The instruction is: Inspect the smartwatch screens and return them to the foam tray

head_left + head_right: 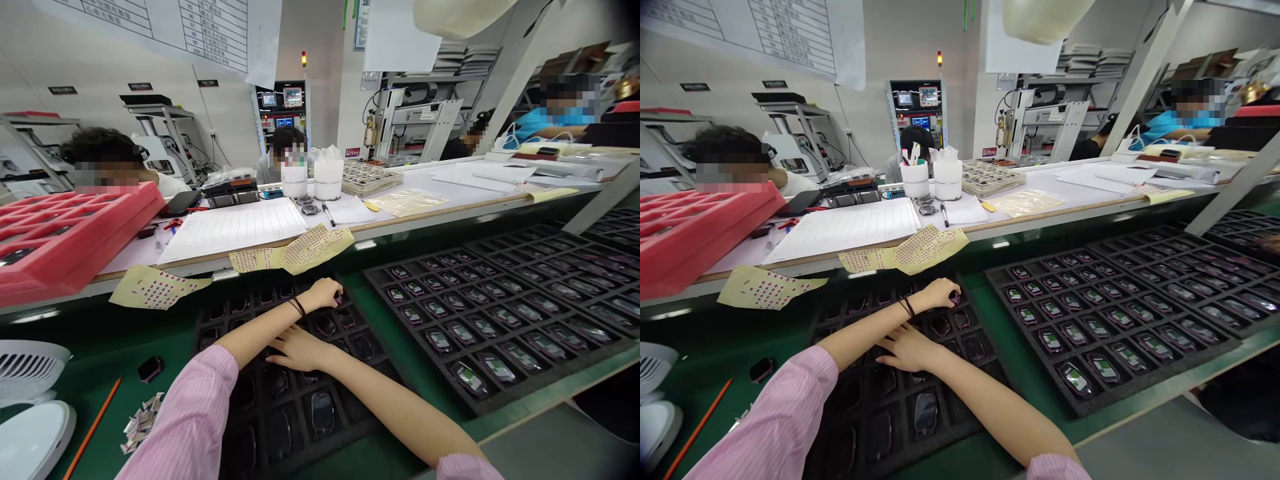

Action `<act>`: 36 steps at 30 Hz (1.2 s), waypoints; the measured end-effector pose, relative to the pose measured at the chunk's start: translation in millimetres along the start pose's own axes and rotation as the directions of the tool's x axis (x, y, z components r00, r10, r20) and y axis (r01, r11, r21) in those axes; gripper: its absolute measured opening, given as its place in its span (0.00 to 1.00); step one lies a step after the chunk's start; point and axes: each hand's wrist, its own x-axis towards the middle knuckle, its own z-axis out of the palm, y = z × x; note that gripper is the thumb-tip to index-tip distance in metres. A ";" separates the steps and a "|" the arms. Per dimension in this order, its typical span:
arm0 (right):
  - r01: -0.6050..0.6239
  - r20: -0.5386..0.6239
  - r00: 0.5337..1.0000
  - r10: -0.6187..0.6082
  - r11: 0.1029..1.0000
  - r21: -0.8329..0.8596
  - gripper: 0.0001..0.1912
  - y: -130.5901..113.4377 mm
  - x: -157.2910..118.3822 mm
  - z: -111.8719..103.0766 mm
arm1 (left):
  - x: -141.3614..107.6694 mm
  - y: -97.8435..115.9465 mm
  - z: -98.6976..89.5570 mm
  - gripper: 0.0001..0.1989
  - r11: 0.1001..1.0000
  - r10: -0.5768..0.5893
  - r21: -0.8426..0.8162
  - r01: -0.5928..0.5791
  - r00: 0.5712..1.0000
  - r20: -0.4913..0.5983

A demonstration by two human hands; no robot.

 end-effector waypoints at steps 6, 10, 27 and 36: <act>-0.011 -0.006 1.000 0.011 1.000 0.003 0.24 -1.5 -0.1 -1.4 | -20.3 -12.7 -24.3 0.20 0.997 -0.074 -0.024 0.072 0.994 -0.082; -0.018 0.021 1.000 0.018 1.000 0.007 0.25 -1.7 0.1 -1.3 | -29.9 -20.5 -29.1 0.16 0.993 -0.122 0.002 0.122 0.992 -0.028; -0.103 -0.082 0.957 0.280 0.587 0.803 0.14 10.9 10.1 5.1 | -49.2 -29.7 -0.2 0.17 0.977 -0.165 -0.150 0.155 0.985 -0.055; -0.129 0.094 0.869 0.485 0.039 0.991 0.20 34.6 12.9 -3.8 | -132.4 -65.5 -20.6 0.26 0.861 -0.304 -0.505 0.069 0.864 -0.400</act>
